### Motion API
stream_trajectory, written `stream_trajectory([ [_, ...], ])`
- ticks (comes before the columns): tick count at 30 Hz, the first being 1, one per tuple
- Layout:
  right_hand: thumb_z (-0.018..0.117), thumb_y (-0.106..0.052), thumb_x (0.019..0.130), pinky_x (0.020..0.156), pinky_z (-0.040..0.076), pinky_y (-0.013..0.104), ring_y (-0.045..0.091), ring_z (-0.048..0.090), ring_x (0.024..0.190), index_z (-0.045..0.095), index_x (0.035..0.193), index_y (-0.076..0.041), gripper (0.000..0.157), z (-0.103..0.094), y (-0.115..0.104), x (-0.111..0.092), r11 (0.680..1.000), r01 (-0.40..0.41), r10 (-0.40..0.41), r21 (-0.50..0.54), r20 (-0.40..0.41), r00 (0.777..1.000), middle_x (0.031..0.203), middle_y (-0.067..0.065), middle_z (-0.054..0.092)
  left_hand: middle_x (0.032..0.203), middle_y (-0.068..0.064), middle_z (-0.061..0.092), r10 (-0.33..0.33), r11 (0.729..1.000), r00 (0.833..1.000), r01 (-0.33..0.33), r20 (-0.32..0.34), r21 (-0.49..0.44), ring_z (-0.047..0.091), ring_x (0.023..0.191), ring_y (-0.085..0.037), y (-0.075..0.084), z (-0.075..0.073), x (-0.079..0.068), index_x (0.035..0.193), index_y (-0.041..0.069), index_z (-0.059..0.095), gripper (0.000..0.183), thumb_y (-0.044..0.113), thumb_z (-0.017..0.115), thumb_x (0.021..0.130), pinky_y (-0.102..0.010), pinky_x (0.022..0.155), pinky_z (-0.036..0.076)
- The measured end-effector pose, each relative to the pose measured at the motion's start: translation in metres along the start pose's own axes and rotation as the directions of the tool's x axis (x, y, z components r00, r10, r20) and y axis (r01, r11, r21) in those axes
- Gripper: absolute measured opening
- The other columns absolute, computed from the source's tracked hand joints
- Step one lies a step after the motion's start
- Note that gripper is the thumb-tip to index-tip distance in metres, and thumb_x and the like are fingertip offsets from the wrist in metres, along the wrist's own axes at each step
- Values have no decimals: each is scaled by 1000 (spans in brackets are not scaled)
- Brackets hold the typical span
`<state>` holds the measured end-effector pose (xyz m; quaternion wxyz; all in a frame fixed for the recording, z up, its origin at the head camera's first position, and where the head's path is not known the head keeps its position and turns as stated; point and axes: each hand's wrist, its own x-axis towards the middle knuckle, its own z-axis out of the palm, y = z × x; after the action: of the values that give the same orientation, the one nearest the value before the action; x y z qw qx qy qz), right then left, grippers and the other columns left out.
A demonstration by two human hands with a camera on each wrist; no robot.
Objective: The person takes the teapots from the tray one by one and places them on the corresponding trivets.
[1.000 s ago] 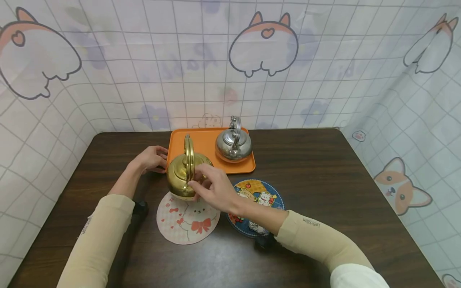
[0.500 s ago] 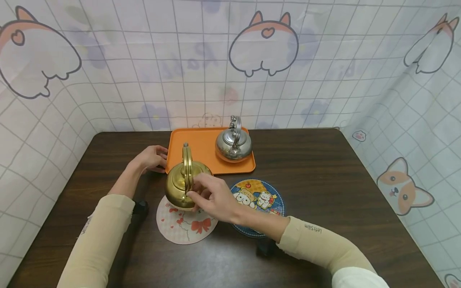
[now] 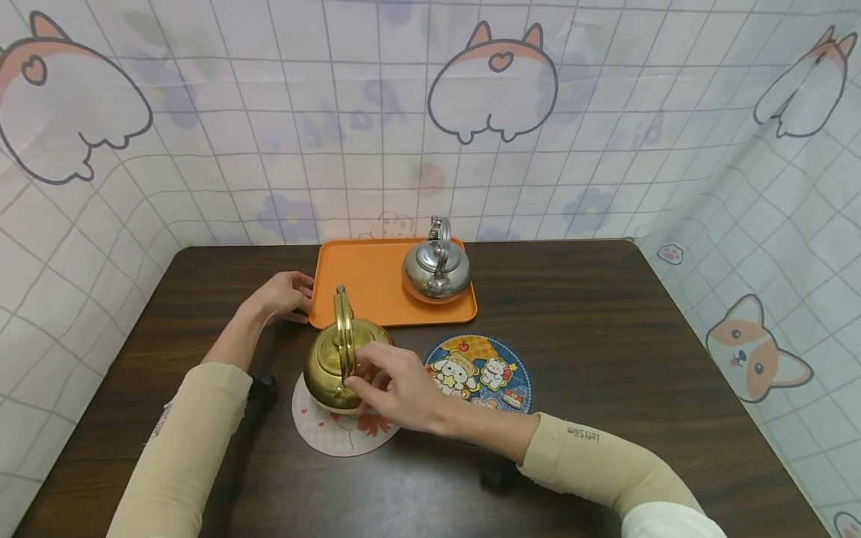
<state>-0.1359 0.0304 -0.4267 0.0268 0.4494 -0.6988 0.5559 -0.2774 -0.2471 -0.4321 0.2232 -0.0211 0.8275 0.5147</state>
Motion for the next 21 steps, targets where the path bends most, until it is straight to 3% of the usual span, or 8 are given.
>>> stream_trajectory([
  [5, 67, -4, 98, 60, 58, 18, 0, 67, 68, 61, 105, -6, 9, 2, 0, -4, 1000, -20, 21, -16, 20, 1000, 92, 5, 64, 137, -34, 45, 0, 1000, 1000, 0, 0, -5, 64, 103, -36, 1, 0, -1, 151, -14, 28, 67, -9, 61, 94, -44, 85, 61],
  [10, 65, -3, 100, 47, 55, 20, 3, 68, 60, 61, 108, -6, 10, 6, -4, -7, 998, -49, 47, 49, 53, 998, 91, 7, 64, 137, -34, 46, -1, 1000, 1000, 1, -10, 10, 64, 101, -34, 1, 1, -1, 151, -14, 30, 64, -9, 61, 94, -42, 83, 62],
  [21, 68, 2, 95, 52, 54, 14, -6, 63, 62, 59, 98, -7, 14, 11, -3, -9, 997, 77, -76, -1, 62, 995, 84, 3, 64, 136, -33, 45, -1, 1000, 1000, 1, -20, 19, 64, 102, -35, 1, 1, 0, 150, -13, 31, 64, -9, 60, 94, -40, 82, 62],
])
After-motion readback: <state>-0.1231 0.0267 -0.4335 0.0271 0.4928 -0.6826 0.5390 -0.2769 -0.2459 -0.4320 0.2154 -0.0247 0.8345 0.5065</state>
